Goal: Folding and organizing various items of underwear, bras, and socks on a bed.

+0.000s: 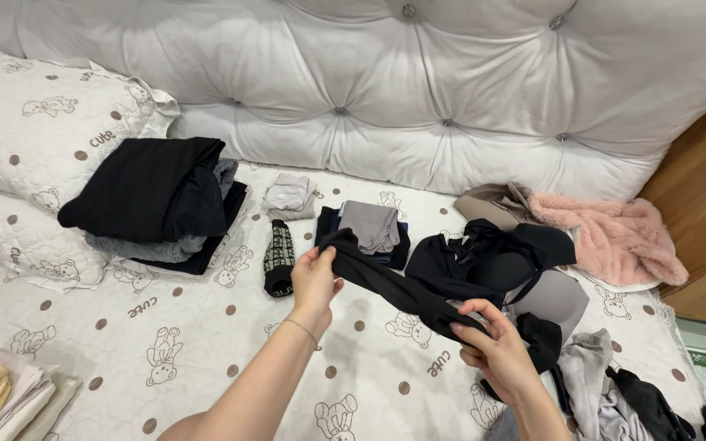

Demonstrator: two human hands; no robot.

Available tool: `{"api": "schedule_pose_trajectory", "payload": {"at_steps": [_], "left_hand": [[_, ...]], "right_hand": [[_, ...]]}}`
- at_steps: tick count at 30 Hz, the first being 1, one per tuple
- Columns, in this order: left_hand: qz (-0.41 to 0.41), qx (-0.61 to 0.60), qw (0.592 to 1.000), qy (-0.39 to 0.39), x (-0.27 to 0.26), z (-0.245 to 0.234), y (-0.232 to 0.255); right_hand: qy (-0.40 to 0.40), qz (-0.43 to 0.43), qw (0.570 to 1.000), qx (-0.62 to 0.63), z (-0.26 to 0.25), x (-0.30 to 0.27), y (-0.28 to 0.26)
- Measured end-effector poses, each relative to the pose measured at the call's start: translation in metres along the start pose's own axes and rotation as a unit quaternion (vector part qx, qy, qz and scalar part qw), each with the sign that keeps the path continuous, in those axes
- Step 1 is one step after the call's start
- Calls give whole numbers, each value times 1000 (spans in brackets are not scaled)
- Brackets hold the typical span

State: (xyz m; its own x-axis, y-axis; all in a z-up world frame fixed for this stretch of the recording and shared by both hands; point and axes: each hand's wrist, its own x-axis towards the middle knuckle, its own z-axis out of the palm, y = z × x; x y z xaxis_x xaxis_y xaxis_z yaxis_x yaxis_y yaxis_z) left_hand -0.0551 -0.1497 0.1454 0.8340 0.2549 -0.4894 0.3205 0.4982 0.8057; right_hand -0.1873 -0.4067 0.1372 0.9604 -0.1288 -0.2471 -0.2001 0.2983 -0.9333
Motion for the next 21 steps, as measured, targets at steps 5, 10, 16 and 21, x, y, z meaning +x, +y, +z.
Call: {"api": "schedule_pose_trajectory", "payload": {"at_steps": [5, 10, 16, 21], "left_hand": [[32, 6, 999, 38, 1, -10, 27], [148, 48, 988, -21, 27, -15, -9], [-31, 186, 969, -160, -34, -1, -8], [-136, 84, 972, -173, -45, -6, 12]], "right_hand": [[89, -17, 996, 13, 8, -6, -12], [115, -41, 991, 46, -6, 1, -4], [164, 8, 986, 41, -14, 14, 12], [144, 25, 988, 48, -18, 20, 22]]}}
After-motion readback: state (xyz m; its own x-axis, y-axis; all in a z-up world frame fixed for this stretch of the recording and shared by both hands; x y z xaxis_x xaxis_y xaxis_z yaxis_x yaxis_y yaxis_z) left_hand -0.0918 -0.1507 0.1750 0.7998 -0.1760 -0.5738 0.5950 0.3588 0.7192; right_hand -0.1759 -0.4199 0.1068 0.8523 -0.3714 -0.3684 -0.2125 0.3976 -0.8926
